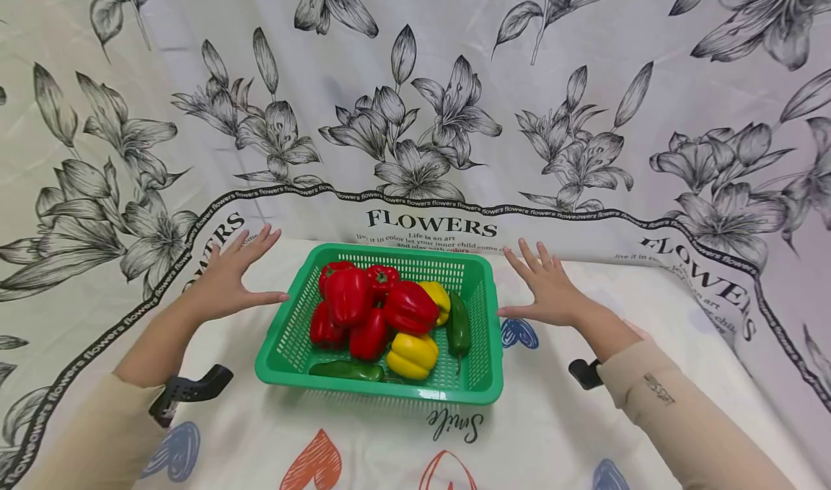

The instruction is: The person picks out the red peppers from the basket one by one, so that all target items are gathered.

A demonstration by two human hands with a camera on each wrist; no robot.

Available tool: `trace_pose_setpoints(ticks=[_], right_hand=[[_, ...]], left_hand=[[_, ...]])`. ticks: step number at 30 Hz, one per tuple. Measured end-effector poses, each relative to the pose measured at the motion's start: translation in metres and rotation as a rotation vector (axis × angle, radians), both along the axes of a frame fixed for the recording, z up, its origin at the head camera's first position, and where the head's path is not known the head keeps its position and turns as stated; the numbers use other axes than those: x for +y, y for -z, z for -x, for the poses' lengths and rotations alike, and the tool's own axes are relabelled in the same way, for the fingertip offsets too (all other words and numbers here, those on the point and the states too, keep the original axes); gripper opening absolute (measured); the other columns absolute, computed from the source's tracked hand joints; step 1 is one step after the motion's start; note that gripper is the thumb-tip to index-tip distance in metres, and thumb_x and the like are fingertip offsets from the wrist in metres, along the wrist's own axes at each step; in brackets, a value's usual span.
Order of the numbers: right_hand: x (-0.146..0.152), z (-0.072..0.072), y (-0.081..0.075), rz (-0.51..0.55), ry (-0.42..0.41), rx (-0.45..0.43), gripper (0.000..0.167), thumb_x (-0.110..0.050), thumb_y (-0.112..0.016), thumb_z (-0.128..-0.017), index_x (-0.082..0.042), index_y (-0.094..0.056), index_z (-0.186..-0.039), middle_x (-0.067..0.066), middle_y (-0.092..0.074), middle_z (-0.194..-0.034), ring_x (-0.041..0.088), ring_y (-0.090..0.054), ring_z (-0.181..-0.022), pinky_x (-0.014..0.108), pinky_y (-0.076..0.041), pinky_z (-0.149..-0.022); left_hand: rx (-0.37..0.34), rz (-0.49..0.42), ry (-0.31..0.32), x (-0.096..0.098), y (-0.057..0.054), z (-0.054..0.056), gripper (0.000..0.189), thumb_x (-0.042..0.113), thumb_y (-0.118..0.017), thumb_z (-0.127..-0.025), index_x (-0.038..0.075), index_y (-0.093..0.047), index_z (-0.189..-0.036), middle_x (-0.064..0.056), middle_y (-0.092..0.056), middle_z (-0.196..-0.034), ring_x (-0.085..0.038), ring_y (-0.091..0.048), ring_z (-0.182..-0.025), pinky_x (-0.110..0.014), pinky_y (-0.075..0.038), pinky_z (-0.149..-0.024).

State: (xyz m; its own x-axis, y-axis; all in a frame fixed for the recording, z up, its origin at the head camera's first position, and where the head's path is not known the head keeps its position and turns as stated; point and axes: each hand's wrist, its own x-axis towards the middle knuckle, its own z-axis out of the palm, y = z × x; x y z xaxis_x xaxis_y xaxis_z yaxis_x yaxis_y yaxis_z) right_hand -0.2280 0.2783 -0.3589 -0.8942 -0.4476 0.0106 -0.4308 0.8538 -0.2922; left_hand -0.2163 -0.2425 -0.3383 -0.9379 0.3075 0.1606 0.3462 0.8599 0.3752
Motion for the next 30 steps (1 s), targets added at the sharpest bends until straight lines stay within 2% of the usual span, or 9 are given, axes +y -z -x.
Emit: trace_pose_setpoints(ticks=[6,10,13,17,21,27,30], right_hand=[[-0.018,0.000,-0.014,0.161,-0.019,-0.187,0.099,-0.045,-0.067,-0.080,-0.010,-0.008,-0.151,0.016,0.008,-0.157,0.045,0.018,-0.139,0.073,0.003,-0.102],[-0.030,0.004,-0.021,0.227,-0.008,-0.326,0.095,-0.044,-0.064,-0.083,-0.014,-0.006,-0.151,0.014,0.008,-0.157,0.044,0.015,-0.140,0.075,-0.005,-0.099],[-0.038,0.007,-0.024,0.261,-0.004,-0.426,0.092,-0.045,-0.061,-0.084,-0.017,-0.006,-0.152,0.015,0.007,-0.157,0.046,0.006,-0.141,0.074,-0.014,-0.100],[-0.048,0.010,-0.025,0.290,-0.009,-0.523,0.089,-0.046,-0.060,-0.085,-0.017,-0.009,-0.151,0.018,-0.002,-0.157,0.048,-0.008,-0.140,0.070,-0.023,-0.100],[-0.061,0.016,-0.022,0.339,-0.048,-0.552,0.086,-0.043,-0.062,-0.085,-0.011,-0.015,-0.150,0.020,-0.013,-0.155,0.045,-0.014,-0.140,0.065,-0.024,-0.104],[-0.085,0.023,-0.013,0.465,-0.064,-0.620,0.077,-0.035,-0.062,-0.087,0.000,-0.026,-0.145,0.019,-0.025,-0.152,0.039,-0.021,-0.141,0.057,-0.025,-0.109],[-0.096,0.024,-0.011,0.487,-0.064,-0.664,0.073,-0.033,-0.062,-0.088,0.002,-0.030,-0.144,0.020,-0.029,-0.150,0.039,-0.025,-0.139,0.055,-0.028,-0.108]], left_hand=[[-0.126,-0.337,-0.059,-0.004,0.012,0.003,0.094,0.041,-0.071,-0.079,0.036,-0.008,-0.149,0.002,-0.003,-0.158,-0.037,-0.004,-0.144,-0.071,-0.016,-0.102],[-0.194,-0.517,-0.074,-0.007,0.025,0.001,0.088,0.036,-0.069,-0.082,0.040,-0.010,-0.148,0.002,-0.006,-0.158,-0.034,-0.010,-0.144,-0.065,-0.021,-0.105],[-0.235,-0.639,-0.071,-0.006,0.035,-0.004,0.085,0.031,-0.067,-0.084,0.038,-0.013,-0.148,0.002,-0.007,-0.158,-0.033,-0.014,-0.144,-0.062,-0.026,-0.106],[-0.254,-0.736,-0.075,-0.003,0.048,-0.014,0.082,0.028,-0.066,-0.086,0.034,-0.014,-0.149,-0.002,-0.010,-0.158,-0.034,-0.019,-0.142,-0.061,-0.028,-0.104],[-0.274,-0.814,-0.077,0.003,0.061,-0.023,0.079,0.026,-0.064,-0.087,0.030,-0.016,-0.150,-0.004,-0.011,-0.158,-0.035,-0.023,-0.141,-0.060,-0.030,-0.104],[-0.322,-0.860,-0.090,0.013,0.075,-0.038,0.079,0.025,-0.062,-0.089,0.024,-0.014,-0.151,-0.007,-0.010,-0.158,-0.037,-0.027,-0.139,-0.056,-0.038,-0.099],[-0.331,-0.861,-0.099,0.018,0.078,-0.044,0.078,0.025,-0.061,-0.090,0.022,-0.013,-0.151,-0.007,-0.010,-0.158,-0.038,-0.028,-0.138,-0.048,-0.041,-0.100]])
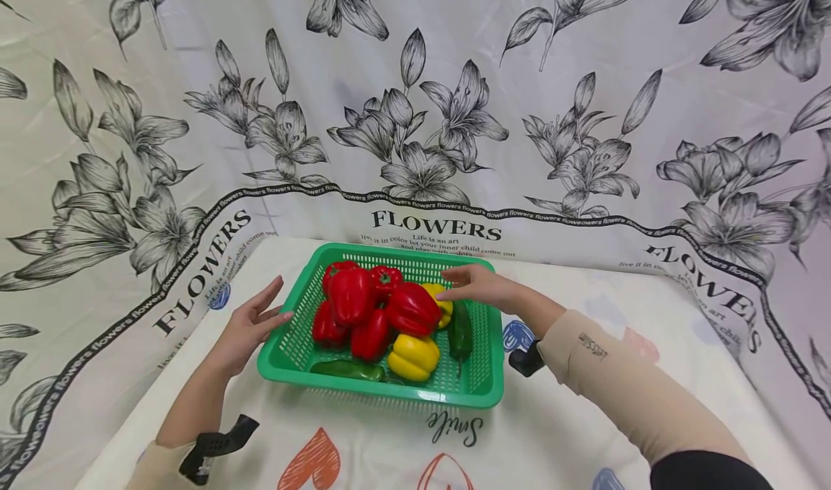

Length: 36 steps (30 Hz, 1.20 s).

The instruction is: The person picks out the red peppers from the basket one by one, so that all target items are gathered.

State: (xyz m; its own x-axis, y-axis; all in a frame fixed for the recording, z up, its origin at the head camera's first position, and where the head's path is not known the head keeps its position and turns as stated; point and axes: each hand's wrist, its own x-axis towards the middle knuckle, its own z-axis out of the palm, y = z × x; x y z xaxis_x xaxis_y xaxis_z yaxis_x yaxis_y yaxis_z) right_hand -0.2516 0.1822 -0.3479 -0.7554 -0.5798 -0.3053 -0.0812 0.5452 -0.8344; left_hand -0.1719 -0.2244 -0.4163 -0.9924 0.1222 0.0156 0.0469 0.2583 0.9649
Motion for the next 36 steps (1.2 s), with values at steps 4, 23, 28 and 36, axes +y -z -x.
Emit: trace_pose_setpoints(ticks=[4,23,28,36], right_hand=[[-0.011,0.001,0.003,0.007,0.005,-0.047,0.073,-0.034,-0.064,-0.086,0.002,-0.033,-0.142,0.019,-0.034,-0.148,0.037,-0.029,-0.138,0.053,-0.029,-0.109],[-0.039,0.003,0.010,0.029,0.019,-0.131,0.074,-0.027,-0.068,-0.083,-0.007,-0.032,-0.145,0.014,-0.034,-0.150,0.035,-0.027,-0.140,0.051,-0.031,-0.109],[-0.045,0.002,0.009,0.012,0.018,-0.131,0.074,-0.027,-0.069,-0.082,-0.009,-0.033,-0.144,0.015,-0.037,-0.147,0.034,-0.033,-0.136,0.051,-0.037,-0.104],[-0.057,0.003,0.010,-0.029,0.020,-0.111,0.075,-0.025,-0.071,-0.081,-0.010,-0.033,-0.144,0.013,-0.042,-0.144,0.032,-0.043,-0.128,0.044,-0.048,-0.095]], left_hand=[[-0.027,-0.015,-0.012,0.008,0.001,-0.006,0.075,0.024,-0.060,-0.090,0.020,-0.016,-0.150,-0.006,-0.012,-0.157,-0.039,-0.031,-0.136,-0.032,-0.048,-0.093],[0.004,0.113,0.011,0.018,0.003,-0.012,0.067,0.001,-0.051,-0.090,0.015,-0.021,-0.149,-0.001,-0.005,-0.158,-0.036,-0.005,-0.144,-0.051,-0.027,-0.109],[0.034,0.157,0.031,0.018,0.003,-0.011,0.065,0.001,-0.050,-0.090,0.011,-0.022,-0.148,-0.001,-0.005,-0.158,-0.034,-0.002,-0.144,-0.055,-0.022,-0.110],[0.062,0.243,0.040,0.017,0.002,-0.012,0.063,0.003,-0.049,-0.091,0.009,-0.023,-0.148,-0.002,-0.006,-0.158,-0.035,-0.004,-0.144,-0.058,-0.016,-0.111]])
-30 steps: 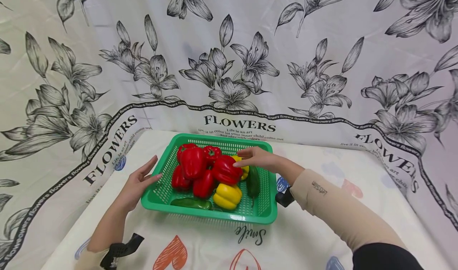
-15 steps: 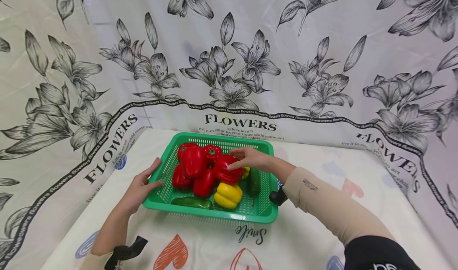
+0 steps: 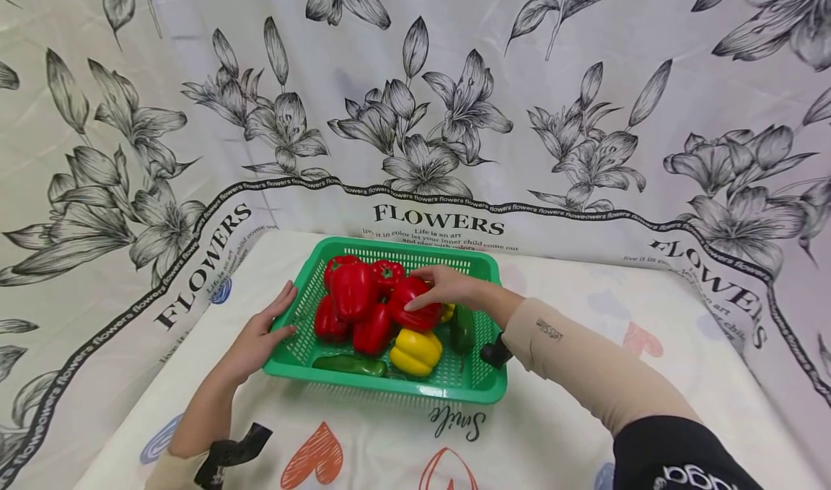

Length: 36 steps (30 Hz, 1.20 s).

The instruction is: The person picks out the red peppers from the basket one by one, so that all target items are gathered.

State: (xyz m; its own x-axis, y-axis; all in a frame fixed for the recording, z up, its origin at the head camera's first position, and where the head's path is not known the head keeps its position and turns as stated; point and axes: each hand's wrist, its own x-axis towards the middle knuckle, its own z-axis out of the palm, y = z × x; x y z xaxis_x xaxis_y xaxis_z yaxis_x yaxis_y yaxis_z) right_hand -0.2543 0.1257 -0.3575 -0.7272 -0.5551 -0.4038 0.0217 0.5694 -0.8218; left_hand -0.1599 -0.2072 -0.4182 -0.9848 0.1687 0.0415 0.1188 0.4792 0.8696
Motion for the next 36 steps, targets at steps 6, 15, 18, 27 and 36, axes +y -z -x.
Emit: trace_pose_setpoints(ticks=[6,15,18,27,36], right_hand=[[-0.005,0.002,0.005,-0.033,0.008,0.016,0.078,-0.024,-0.073,-0.079,-0.009,-0.032,-0.144,0.013,-0.041,-0.144,0.029,-0.047,-0.123,0.040,-0.051,-0.090],[-0.009,0.003,0.009,-0.076,-0.002,0.064,0.081,-0.025,-0.075,-0.077,-0.007,-0.033,-0.144,0.014,-0.046,-0.137,0.028,-0.051,-0.116,0.037,-0.054,-0.085],[-0.011,0.003,0.011,-0.096,-0.003,0.083,0.083,-0.025,-0.076,-0.076,-0.007,-0.032,-0.144,0.015,-0.047,-0.135,0.028,-0.052,-0.114,0.038,-0.054,-0.084],[-0.012,0.004,0.011,-0.096,0.024,0.059,0.079,-0.024,-0.077,-0.074,-0.011,-0.037,-0.141,0.012,-0.048,-0.132,0.027,-0.052,-0.112,0.038,-0.054,-0.082],[-0.005,0.006,0.006,-0.049,0.039,0.034,0.077,-0.021,-0.074,-0.077,-0.011,-0.036,-0.142,0.013,-0.045,-0.135,0.030,-0.050,-0.116,0.040,-0.054,-0.083]], left_hand=[[0.007,0.004,0.014,0.000,0.000,-0.001,0.063,0.004,-0.049,-0.092,0.009,-0.022,-0.148,-0.002,-0.008,-0.158,-0.033,-0.005,-0.145,-0.059,-0.014,-0.111],[-0.011,-0.024,0.014,-0.001,0.000,-0.001,0.062,0.004,-0.049,-0.092,0.009,-0.022,-0.148,-0.001,-0.007,-0.158,-0.033,-0.003,-0.145,-0.059,-0.013,-0.111],[-0.018,-0.029,0.011,-0.001,0.000,-0.001,0.062,0.004,-0.049,-0.092,0.010,-0.022,-0.148,-0.001,-0.007,-0.158,-0.032,-0.003,-0.145,-0.059,-0.013,-0.111],[-0.006,-0.027,0.007,0.001,0.001,0.000,0.063,0.004,-0.049,-0.092,0.010,-0.023,-0.148,0.000,-0.008,-0.158,-0.032,-0.004,-0.145,-0.058,-0.015,-0.111],[-0.005,-0.034,0.000,0.000,0.001,0.001,0.063,0.003,-0.049,-0.091,0.010,-0.023,-0.148,-0.001,-0.009,-0.158,-0.032,-0.003,-0.145,-0.058,-0.013,-0.112]])
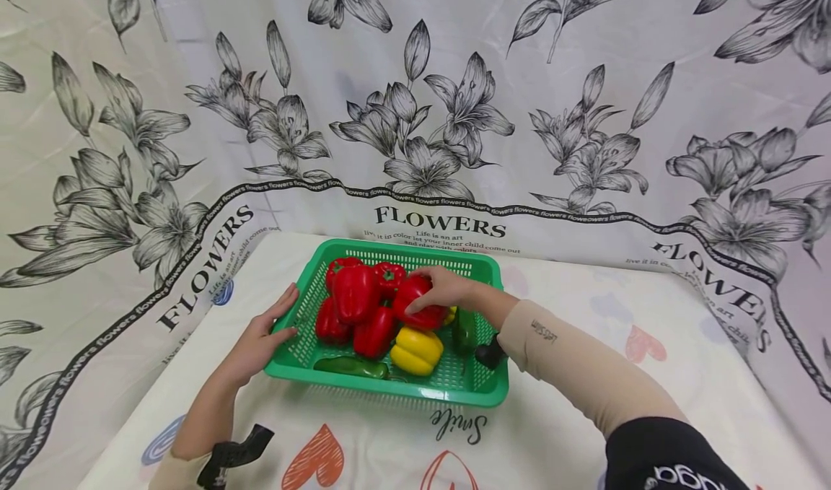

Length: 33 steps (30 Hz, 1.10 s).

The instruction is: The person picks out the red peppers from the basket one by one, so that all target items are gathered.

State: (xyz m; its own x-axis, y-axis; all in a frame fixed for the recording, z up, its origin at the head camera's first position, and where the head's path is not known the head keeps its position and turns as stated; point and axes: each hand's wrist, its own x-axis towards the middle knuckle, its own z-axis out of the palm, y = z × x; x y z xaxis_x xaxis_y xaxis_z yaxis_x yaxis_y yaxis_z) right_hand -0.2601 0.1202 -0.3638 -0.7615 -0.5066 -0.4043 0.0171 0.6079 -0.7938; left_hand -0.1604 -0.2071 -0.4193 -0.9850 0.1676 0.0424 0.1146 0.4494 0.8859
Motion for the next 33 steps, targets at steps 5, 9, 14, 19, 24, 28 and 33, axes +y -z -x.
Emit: trace_pose_setpoints(ticks=[5,9,14,19,24,28,33], right_hand=[[0.007,-0.002,-0.004,-0.001,0.012,0.033,0.077,-0.023,-0.073,-0.077,-0.011,-0.035,-0.143,0.014,-0.044,-0.137,0.031,-0.049,-0.117,0.040,-0.054,-0.084],[0.013,-0.002,-0.004,0.016,0.009,0.037,0.075,-0.024,-0.072,-0.078,-0.011,-0.036,-0.143,0.015,-0.044,-0.137,0.031,-0.049,-0.116,0.040,-0.054,-0.083],[0.020,-0.005,-0.008,0.037,0.016,0.023,0.076,-0.025,-0.072,-0.078,-0.011,-0.035,-0.143,0.015,-0.044,-0.137,0.031,-0.050,-0.115,0.040,-0.054,-0.083],[0.027,-0.010,-0.020,0.058,0.023,0.053,0.074,-0.025,-0.071,-0.080,-0.010,-0.035,-0.143,0.017,-0.043,-0.137,0.033,-0.049,-0.117,0.040,-0.054,-0.083],[0.037,-0.013,-0.031,0.110,0.046,0.065,0.072,-0.024,-0.070,-0.081,-0.012,-0.034,-0.143,0.017,-0.043,-0.137,0.034,-0.048,-0.118,0.040,-0.054,-0.083],[0.048,-0.013,-0.036,0.150,0.067,0.063,0.074,-0.023,-0.069,-0.081,-0.013,-0.033,-0.144,0.018,-0.043,-0.136,0.035,-0.045,-0.120,0.040,-0.054,-0.083],[0.065,-0.010,-0.037,0.193,0.106,0.077,0.072,-0.022,-0.067,-0.083,-0.012,-0.031,-0.145,0.020,-0.042,-0.137,0.036,-0.044,-0.121,0.042,-0.053,-0.085]], left_hand=[[-0.012,0.002,-0.004,0.000,-0.001,-0.001,0.063,0.004,-0.049,-0.091,0.011,-0.023,-0.148,0.000,-0.008,-0.158,-0.033,-0.003,-0.145,-0.059,-0.015,-0.111],[-0.020,0.005,-0.009,0.000,-0.003,-0.001,0.063,0.005,-0.049,-0.092,0.012,-0.022,-0.148,0.001,-0.007,-0.158,-0.033,-0.003,-0.145,-0.058,-0.016,-0.111],[-0.024,-0.002,-0.005,0.001,-0.004,-0.001,0.062,0.004,-0.048,-0.092,0.011,-0.022,-0.148,0.000,-0.007,-0.158,-0.033,-0.002,-0.145,-0.058,-0.015,-0.111],[-0.012,-0.009,0.003,0.001,-0.003,-0.001,0.062,0.002,-0.048,-0.091,0.010,-0.023,-0.148,-0.002,-0.008,-0.158,-0.034,-0.003,-0.145,-0.059,-0.015,-0.111],[-0.009,-0.016,0.009,0.002,-0.002,0.000,0.062,0.002,-0.048,-0.091,0.010,-0.023,-0.148,-0.002,-0.008,-0.158,-0.033,-0.003,-0.145,-0.059,-0.014,-0.111],[-0.012,-0.017,0.006,0.001,-0.002,0.000,0.063,0.003,-0.048,-0.092,0.011,-0.023,-0.148,-0.001,-0.008,-0.158,-0.033,-0.003,-0.145,-0.058,-0.017,-0.111],[-0.010,-0.017,0.006,0.000,-0.001,0.000,0.063,0.003,-0.048,-0.092,0.011,-0.022,-0.148,-0.001,-0.007,-0.158,-0.034,-0.003,-0.145,-0.058,-0.018,-0.110]])
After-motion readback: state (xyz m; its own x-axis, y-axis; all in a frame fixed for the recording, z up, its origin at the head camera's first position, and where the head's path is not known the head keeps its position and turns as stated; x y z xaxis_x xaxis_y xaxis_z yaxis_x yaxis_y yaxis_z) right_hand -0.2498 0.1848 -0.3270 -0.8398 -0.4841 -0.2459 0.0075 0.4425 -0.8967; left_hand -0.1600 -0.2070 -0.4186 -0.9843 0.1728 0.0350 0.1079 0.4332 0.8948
